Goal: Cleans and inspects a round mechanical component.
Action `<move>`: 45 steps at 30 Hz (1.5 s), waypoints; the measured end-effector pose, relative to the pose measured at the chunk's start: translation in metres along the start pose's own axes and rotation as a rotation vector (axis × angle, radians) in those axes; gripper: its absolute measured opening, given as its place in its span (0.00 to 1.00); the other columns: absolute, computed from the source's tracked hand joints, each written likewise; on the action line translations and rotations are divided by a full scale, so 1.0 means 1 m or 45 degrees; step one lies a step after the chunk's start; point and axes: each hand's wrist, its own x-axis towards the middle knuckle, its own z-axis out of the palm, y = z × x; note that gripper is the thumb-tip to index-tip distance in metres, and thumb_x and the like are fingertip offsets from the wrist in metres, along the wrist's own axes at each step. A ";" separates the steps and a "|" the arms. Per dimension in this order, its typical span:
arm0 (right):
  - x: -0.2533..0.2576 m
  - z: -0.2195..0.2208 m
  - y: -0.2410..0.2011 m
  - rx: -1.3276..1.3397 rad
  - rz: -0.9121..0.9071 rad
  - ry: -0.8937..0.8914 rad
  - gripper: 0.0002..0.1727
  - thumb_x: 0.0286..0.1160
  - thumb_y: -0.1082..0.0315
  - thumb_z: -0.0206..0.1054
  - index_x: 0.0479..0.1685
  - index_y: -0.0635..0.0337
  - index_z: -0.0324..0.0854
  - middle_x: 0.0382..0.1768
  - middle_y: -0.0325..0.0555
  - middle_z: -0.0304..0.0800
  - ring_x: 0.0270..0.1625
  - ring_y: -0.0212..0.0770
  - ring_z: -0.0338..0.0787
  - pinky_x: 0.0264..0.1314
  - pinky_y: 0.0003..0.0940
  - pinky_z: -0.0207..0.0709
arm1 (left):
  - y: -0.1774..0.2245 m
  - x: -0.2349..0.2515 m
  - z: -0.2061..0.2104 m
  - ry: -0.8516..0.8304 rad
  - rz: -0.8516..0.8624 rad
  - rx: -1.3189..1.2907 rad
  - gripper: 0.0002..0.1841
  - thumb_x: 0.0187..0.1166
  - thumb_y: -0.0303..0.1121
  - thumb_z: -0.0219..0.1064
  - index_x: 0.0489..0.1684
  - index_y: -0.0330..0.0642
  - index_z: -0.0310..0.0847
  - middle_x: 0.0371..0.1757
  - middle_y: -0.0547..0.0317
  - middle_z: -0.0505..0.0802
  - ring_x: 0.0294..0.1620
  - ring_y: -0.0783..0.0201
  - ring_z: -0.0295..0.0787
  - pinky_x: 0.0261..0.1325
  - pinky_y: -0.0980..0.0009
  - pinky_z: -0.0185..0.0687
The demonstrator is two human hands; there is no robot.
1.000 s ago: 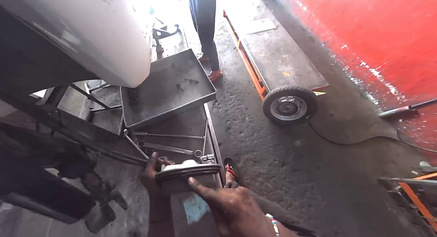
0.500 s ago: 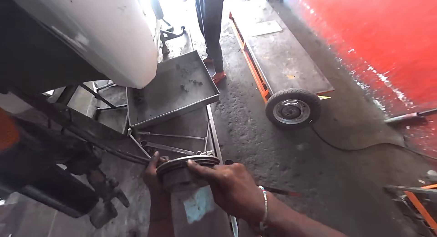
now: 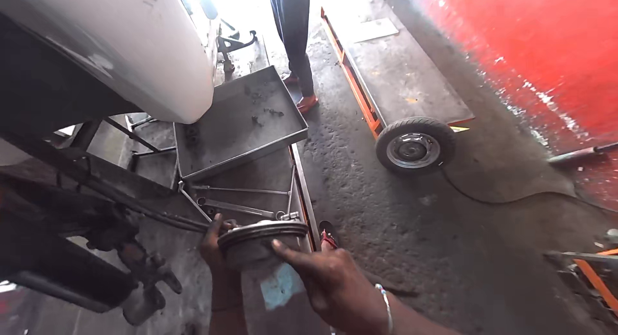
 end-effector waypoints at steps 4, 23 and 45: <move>0.027 -0.012 -0.005 -0.201 0.022 -0.240 0.30 0.75 0.74 0.59 0.78 0.44 0.82 0.21 0.51 0.87 0.25 0.55 0.89 0.26 0.53 0.78 | 0.000 0.000 0.001 -0.040 0.017 -0.005 0.24 0.93 0.32 0.42 0.22 0.46 0.78 0.17 0.69 0.88 0.18 0.77 0.86 0.24 0.81 0.84; 0.014 -0.013 0.026 -0.179 -0.126 -0.061 0.28 0.72 0.74 0.61 0.71 0.46 0.88 0.17 0.47 0.83 0.18 0.48 0.84 0.19 0.45 0.74 | -0.021 0.024 -0.030 -0.088 0.094 0.065 0.18 0.92 0.33 0.44 0.32 0.43 0.79 0.21 0.68 0.87 0.23 0.75 0.86 0.31 0.78 0.86; -0.010 0.010 0.029 0.335 0.008 0.103 0.23 0.79 0.77 0.57 0.71 0.61 0.86 0.24 0.53 0.91 0.23 0.47 0.88 0.28 0.45 0.81 | 0.009 0.008 0.007 0.002 -0.042 0.046 0.24 0.92 0.32 0.34 0.21 0.50 0.68 0.13 0.72 0.82 0.15 0.77 0.81 0.26 0.79 0.83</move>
